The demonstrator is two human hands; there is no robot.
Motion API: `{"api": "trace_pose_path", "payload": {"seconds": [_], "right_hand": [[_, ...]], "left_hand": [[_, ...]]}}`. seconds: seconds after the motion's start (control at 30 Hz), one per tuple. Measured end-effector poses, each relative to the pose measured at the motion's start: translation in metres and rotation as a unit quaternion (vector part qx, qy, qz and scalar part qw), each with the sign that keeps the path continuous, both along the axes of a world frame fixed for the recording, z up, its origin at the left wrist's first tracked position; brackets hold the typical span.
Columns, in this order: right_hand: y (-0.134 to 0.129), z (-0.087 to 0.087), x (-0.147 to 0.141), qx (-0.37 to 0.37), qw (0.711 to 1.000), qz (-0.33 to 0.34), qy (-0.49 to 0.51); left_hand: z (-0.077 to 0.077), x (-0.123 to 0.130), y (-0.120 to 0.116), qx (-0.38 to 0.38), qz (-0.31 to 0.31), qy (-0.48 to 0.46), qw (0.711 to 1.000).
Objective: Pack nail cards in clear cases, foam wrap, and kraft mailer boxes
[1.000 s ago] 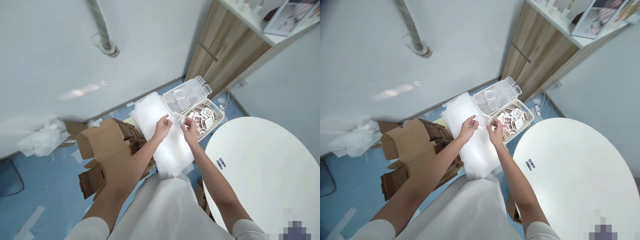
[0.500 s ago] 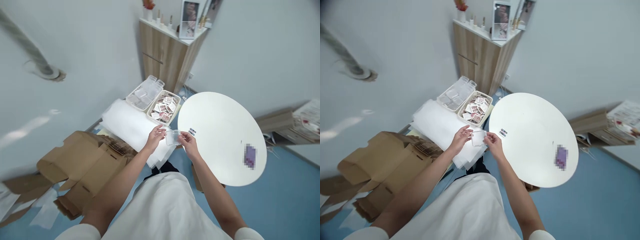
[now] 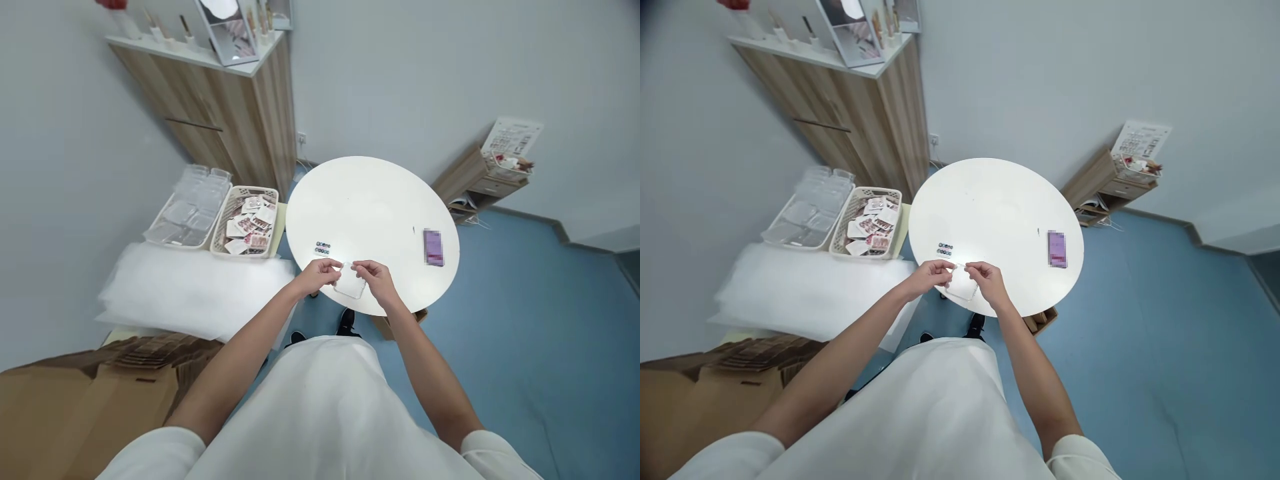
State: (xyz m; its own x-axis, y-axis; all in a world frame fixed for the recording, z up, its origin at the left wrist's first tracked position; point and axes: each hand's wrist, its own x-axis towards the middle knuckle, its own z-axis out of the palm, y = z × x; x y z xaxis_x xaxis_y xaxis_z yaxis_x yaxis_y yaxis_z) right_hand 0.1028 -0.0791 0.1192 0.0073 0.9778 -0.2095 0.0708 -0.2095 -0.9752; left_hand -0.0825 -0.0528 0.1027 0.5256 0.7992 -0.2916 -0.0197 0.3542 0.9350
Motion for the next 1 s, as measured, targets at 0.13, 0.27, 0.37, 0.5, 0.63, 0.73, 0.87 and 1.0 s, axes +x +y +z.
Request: {"api": "trace_pose_path", "payload": {"seconds": [0.13, 0.27, 0.37, 0.5, 0.63, 0.73, 0.87, 1.0], "right_hand": [[0.010, -0.002, 0.038, -0.008, 0.999, -0.030, 0.043], [0.014, -0.010, 0.074, -0.023, 0.994, -0.033, 0.103], [0.013, -0.021, 0.098, -0.045, 0.991, -0.025, 0.126], [0.015, -0.034, 0.124, -0.043, 0.989, -0.051, 0.134], [0.023, -0.039, 0.147, -0.059, 0.985, -0.078, 0.143], [0.030, -0.039, 0.161, -0.086, 0.985, -0.053, 0.143], [0.037, -0.042, 0.167, -0.114, 0.983, -0.001, 0.145], [0.040, -0.046, 0.160, -0.117, 0.983, 0.004, 0.142]], "left_hand": [[-0.009, 0.047, 0.002, 0.015, -0.008, -0.012, 1.000], [-0.014, 0.086, 0.001, -0.001, 0.048, -0.025, 0.999], [-0.020, 0.112, 0.003, -0.020, 0.101, -0.026, 0.994], [-0.031, 0.144, 0.005, -0.043, 0.110, -0.009, 0.993], [-0.034, 0.159, 0.006, -0.015, 0.086, 0.039, 0.995], [-0.029, 0.155, 0.012, 0.081, 0.066, 0.128, 0.986], [-0.023, 0.142, 0.026, 0.177, 0.004, 0.202, 0.963], [-0.024, 0.137, 0.037, 0.201, -0.045, 0.196, 0.959]]}}
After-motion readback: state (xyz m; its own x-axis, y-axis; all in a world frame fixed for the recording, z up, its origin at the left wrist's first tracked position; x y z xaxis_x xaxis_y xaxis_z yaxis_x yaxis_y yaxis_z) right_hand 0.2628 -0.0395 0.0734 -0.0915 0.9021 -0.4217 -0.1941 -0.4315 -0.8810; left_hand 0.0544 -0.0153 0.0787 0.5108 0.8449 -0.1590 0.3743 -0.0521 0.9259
